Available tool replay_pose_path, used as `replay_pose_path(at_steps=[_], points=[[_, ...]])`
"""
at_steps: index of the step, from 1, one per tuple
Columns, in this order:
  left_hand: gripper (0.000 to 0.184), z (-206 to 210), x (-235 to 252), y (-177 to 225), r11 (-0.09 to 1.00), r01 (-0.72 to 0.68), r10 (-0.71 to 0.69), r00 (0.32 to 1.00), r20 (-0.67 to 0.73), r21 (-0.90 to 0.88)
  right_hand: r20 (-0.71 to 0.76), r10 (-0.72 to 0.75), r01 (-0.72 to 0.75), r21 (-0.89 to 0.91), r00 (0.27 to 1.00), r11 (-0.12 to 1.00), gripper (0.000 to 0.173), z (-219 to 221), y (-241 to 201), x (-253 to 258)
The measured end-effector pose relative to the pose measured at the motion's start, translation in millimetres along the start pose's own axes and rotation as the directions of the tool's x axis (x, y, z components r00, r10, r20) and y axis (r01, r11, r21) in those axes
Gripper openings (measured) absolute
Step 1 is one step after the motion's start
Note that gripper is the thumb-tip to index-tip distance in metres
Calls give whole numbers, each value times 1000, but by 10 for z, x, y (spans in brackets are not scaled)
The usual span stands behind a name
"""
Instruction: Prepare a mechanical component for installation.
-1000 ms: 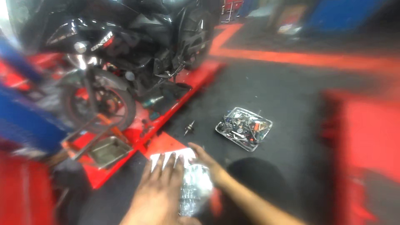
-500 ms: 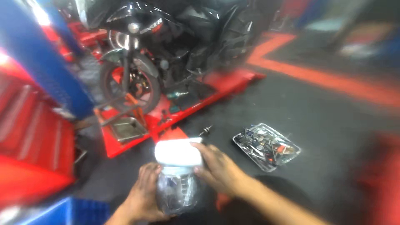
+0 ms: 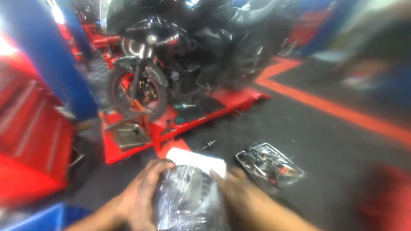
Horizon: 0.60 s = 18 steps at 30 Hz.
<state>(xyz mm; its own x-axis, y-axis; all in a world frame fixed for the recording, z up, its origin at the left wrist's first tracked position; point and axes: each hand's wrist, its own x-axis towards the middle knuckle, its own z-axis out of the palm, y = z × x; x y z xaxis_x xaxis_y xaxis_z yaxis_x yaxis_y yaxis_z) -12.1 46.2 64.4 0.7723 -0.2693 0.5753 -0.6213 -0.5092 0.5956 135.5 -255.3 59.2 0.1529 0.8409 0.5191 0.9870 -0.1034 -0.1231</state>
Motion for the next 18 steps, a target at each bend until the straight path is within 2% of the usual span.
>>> replay_pose_path(at_steps=[1,3,5,6,9,12,14,15,17,18], points=[[121,-13,34,8,997,39,-38,999,14,-73,-48,11,-8,59,999,998,59,166,6,-76],[121,13,77,-25,980,102,-96,994,45,-172,-103,96,-72,215,990,974,70,450,6,-237],[121,29,126,-121,972,125,-118,992,47,-199,-133,194,-142,326,972,935,73,591,68,-334],[121,1,163,-143,970,130,-123,991,46,-203,-159,243,-175,353,957,919,69,617,91,-352],[123,-233,400,-37,971,171,-159,984,83,-168,-251,359,-264,344,899,901,53,494,74,-372],[125,-462,742,109,968,195,-166,970,176,-157,-246,412,-343,278,877,897,54,172,-55,-328],[124,-545,969,198,966,192,-150,961,233,-171,-67,487,-445,313,871,839,60,-23,-127,-309],[123,-564,1063,220,970,185,-141,955,260,-156,87,542,-529,388,836,755,62,-71,-116,-304],[120,-511,1170,177,981,183,-158,945,285,-63,392,596,-704,512,701,492,62,-22,-19,-310],[119,-439,1188,111,978,211,-203,935,291,7,465,611,-756,521,641,397,61,91,57,-319]])
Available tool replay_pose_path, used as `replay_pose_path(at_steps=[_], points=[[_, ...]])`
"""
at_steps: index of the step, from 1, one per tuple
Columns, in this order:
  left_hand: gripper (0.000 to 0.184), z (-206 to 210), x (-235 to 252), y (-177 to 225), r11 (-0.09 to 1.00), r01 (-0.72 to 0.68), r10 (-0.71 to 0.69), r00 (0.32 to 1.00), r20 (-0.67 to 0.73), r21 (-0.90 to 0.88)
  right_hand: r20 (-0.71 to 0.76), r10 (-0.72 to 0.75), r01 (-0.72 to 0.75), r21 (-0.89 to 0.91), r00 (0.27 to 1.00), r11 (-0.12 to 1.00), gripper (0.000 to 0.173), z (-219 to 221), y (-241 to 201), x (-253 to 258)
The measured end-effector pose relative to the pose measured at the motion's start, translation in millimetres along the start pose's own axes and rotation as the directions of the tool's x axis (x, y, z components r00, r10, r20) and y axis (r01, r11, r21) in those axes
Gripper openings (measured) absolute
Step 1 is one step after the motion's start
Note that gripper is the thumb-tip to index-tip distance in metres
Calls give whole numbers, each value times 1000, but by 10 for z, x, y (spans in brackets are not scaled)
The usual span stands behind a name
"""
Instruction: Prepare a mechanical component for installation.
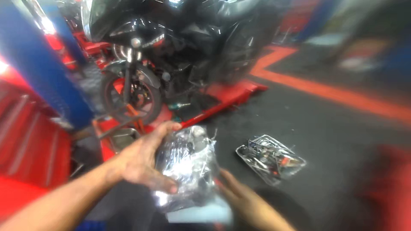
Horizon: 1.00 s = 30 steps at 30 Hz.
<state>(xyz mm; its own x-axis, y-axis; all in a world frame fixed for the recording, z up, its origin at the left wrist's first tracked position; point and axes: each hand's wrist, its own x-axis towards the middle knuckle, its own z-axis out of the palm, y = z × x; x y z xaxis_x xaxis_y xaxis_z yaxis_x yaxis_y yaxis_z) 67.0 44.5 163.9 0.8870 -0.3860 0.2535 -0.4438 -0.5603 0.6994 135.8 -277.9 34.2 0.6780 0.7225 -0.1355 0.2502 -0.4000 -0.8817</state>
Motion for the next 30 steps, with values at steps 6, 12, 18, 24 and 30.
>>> replay_pose_path(at_steps=[6,12,18,24,30], points=[[112,173,360,-475,960,262,-264,964,15,104,-197,-168,244,484,966,840,106,393,421,161],[112,129,861,-665,906,236,-259,966,21,352,-489,-76,193,192,869,962,98,643,488,314],[111,317,1025,-632,860,80,-225,946,233,505,-319,103,111,585,942,803,70,594,113,-257],[111,769,669,-755,795,-83,-170,920,353,601,-304,131,139,722,944,678,87,901,358,-402],[132,720,460,-805,781,84,-291,926,241,619,-444,173,235,719,879,654,88,1042,226,-466]])
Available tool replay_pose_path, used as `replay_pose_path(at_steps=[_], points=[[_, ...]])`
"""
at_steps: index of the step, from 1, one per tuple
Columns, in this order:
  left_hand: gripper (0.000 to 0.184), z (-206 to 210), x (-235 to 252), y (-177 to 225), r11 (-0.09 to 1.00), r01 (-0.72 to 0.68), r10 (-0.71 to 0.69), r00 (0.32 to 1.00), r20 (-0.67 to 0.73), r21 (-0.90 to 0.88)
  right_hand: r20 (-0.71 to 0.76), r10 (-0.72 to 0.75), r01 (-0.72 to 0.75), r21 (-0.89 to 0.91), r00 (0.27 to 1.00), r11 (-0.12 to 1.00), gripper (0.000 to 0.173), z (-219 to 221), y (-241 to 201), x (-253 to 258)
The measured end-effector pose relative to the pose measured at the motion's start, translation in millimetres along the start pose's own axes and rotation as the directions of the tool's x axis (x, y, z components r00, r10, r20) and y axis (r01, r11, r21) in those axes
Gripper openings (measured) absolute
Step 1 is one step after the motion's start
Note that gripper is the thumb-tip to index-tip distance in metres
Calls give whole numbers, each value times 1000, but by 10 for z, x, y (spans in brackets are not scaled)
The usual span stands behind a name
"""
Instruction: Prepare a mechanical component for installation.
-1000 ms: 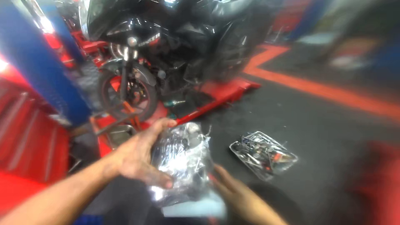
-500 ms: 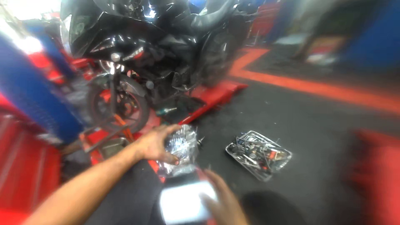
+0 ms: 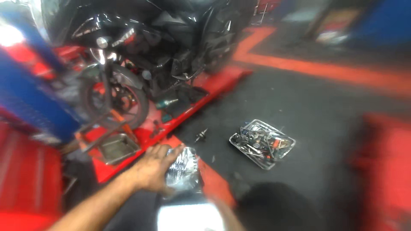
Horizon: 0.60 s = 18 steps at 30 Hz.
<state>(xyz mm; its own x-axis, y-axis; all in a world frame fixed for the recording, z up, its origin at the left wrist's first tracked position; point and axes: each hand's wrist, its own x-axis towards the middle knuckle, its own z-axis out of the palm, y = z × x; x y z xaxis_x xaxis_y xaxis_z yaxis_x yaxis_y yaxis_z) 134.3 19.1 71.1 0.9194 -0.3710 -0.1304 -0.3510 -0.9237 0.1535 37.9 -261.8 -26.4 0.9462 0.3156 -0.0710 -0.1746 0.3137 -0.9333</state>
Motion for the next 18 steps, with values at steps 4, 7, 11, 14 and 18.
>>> replay_pose_path(at_steps=[4,7,11,14,18], points=[[138,-39,-126,24,997,83,-82,995,52,-5,60,80,-93,259,995,961,45,-241,-214,122],[133,-8,-201,92,998,16,-16,1000,-2,61,134,47,-104,458,990,883,50,-315,-415,280],[126,20,-286,202,992,-3,10,999,-51,124,214,-159,7,578,964,816,63,-218,-593,607],[128,27,-292,249,993,21,-11,996,-85,120,407,-320,288,141,855,947,81,-148,-429,619],[128,69,-295,297,992,76,-66,992,-109,96,468,-492,666,-353,734,657,57,-84,-270,448]])
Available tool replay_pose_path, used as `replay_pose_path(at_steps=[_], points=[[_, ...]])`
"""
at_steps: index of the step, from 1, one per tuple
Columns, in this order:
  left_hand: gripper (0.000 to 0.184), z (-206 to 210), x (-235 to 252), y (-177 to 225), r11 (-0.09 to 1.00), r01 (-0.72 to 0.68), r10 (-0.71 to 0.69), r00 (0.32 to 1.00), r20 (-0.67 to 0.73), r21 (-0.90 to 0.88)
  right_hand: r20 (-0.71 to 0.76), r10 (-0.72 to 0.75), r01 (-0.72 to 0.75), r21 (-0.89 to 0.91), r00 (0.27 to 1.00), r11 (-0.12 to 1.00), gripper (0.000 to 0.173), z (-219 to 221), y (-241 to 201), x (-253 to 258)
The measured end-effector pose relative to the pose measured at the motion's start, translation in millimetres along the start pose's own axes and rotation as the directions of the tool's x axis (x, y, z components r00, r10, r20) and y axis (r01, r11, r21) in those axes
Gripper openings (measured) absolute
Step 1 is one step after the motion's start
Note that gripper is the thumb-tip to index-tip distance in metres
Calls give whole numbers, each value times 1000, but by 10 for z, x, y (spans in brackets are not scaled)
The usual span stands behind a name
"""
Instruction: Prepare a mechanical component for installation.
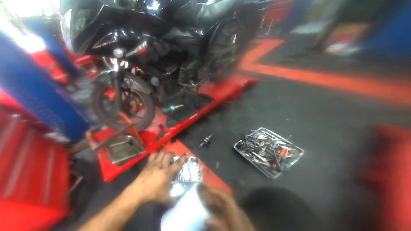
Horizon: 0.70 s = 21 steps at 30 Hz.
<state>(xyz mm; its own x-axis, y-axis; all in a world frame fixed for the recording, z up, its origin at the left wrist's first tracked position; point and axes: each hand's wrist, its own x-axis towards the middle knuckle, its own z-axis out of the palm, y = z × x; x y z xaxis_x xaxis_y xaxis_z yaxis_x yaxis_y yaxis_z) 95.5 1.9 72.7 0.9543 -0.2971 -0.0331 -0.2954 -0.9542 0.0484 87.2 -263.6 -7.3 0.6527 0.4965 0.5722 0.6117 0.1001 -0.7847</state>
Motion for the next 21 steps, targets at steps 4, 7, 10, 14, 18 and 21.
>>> replay_pose_path(at_steps=[4,7,10,14,18,21], points=[[131,-10,-5,-37,999,34,-34,999,26,-2,-21,-135,113,-432,991,895,68,3,-35,-135],[133,-58,43,-23,999,52,-52,996,77,-2,173,-117,189,-497,978,847,68,-19,-202,-48],[133,-79,43,6,998,51,-49,994,95,-23,285,-8,56,-159,959,986,31,-152,-163,61],[130,-108,25,-52,999,33,-30,996,90,-38,51,166,-162,612,985,774,13,-349,-176,184],[117,-108,-41,-64,995,-25,29,999,42,-99,-181,624,-235,819,760,523,14,-314,-122,544],[117,-141,-19,-100,983,-11,15,1000,21,-181,-139,622,-141,915,771,379,29,-390,36,661]])
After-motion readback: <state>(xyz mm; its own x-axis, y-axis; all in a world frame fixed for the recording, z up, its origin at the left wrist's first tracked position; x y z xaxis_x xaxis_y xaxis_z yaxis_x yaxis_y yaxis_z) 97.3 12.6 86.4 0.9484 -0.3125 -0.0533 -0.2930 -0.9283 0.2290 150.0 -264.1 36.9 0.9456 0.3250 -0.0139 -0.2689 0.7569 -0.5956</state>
